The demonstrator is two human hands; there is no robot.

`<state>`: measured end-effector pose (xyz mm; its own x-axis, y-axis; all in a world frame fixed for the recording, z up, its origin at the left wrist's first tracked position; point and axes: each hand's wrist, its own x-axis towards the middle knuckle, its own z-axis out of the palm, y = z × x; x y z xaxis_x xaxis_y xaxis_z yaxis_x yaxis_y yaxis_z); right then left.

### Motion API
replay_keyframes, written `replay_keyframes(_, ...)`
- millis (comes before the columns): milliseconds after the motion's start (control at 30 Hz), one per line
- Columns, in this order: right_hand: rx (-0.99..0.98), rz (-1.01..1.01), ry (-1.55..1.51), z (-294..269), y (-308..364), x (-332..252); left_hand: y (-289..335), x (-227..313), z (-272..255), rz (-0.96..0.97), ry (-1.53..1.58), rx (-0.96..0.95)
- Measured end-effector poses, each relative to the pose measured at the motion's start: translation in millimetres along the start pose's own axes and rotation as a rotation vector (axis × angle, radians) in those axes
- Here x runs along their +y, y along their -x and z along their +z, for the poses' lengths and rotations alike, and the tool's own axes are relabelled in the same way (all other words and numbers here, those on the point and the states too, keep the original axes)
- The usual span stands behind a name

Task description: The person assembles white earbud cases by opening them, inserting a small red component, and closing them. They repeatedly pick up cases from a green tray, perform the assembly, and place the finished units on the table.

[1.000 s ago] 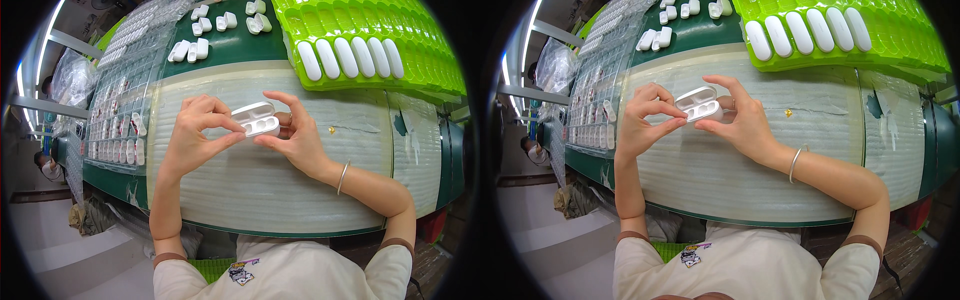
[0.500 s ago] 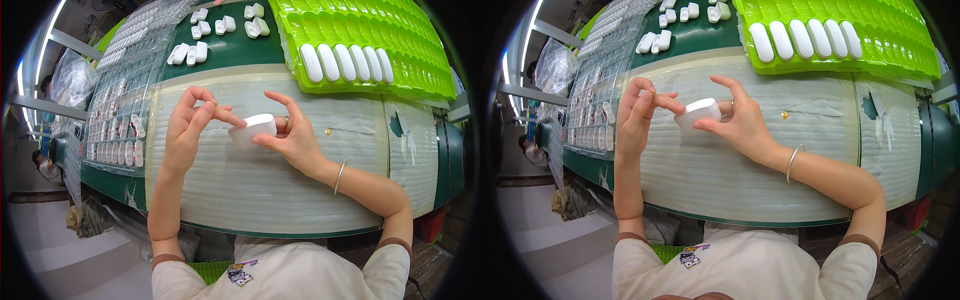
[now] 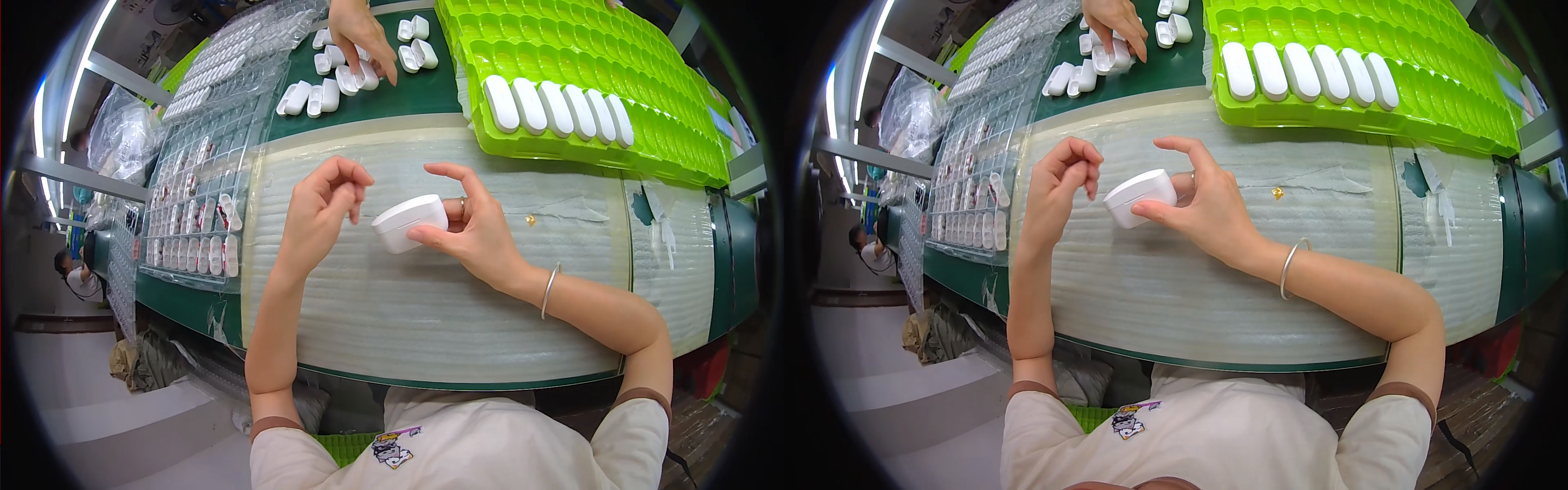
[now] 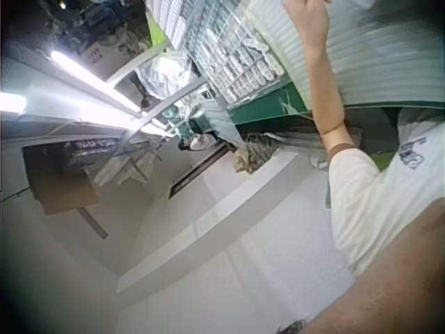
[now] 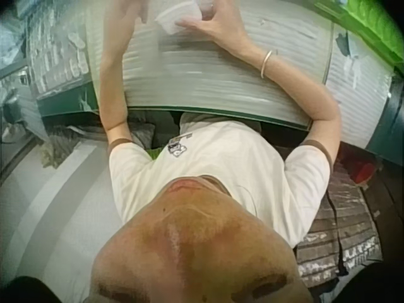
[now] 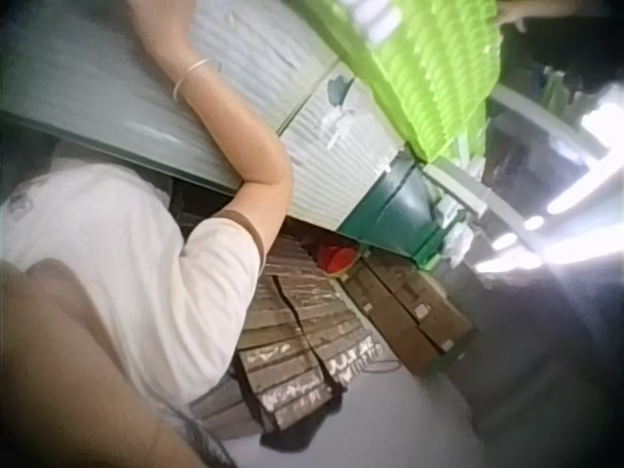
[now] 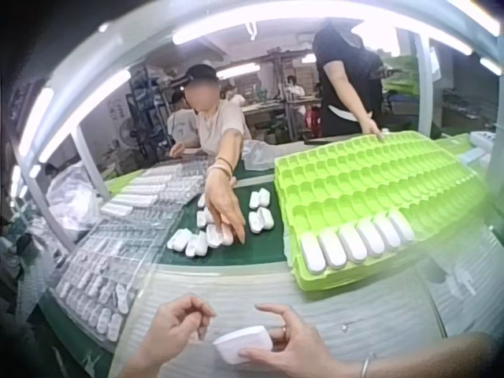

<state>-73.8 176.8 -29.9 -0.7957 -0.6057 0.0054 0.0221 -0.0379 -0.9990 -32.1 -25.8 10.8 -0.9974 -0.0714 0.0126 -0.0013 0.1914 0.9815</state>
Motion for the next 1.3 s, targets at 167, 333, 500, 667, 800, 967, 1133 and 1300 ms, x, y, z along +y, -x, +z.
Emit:
replay_keyframes(167,0.004,-0.109,-0.027,3,-2,8,5,8,7,-0.035,-0.175,-0.183)
replay_keyframes(333,-0.137,-0.203,-0.1,5,3,9,4,0,9,-0.061,-0.035,-0.108)
replay_keyframes(500,-0.214,-0.319,-0.089,3,6,7,9,6,11,-0.052,0.013,-0.183)
replay_keyframes(667,-0.269,-0.194,-0.171,1,7,6,9,4,7,-0.062,0.001,-0.234)
replay_keyframes(800,-0.295,-0.135,-0.178,-2,7,3,8,6,4,-0.108,-0.01,-0.317)
replay_keyframes(967,-0.345,-0.142,-0.24,-4,3,8,6,1,5,-0.133,-0.023,-0.342)
replay_keyframes(1133,-0.455,-0.17,-0.327,-7,0,10,8,1,6,-0.133,0.018,-0.404)
replay_keyframes(1300,-0.444,-0.047,-0.367,-4,3,7,12,5,8,-0.077,0.006,-0.413)
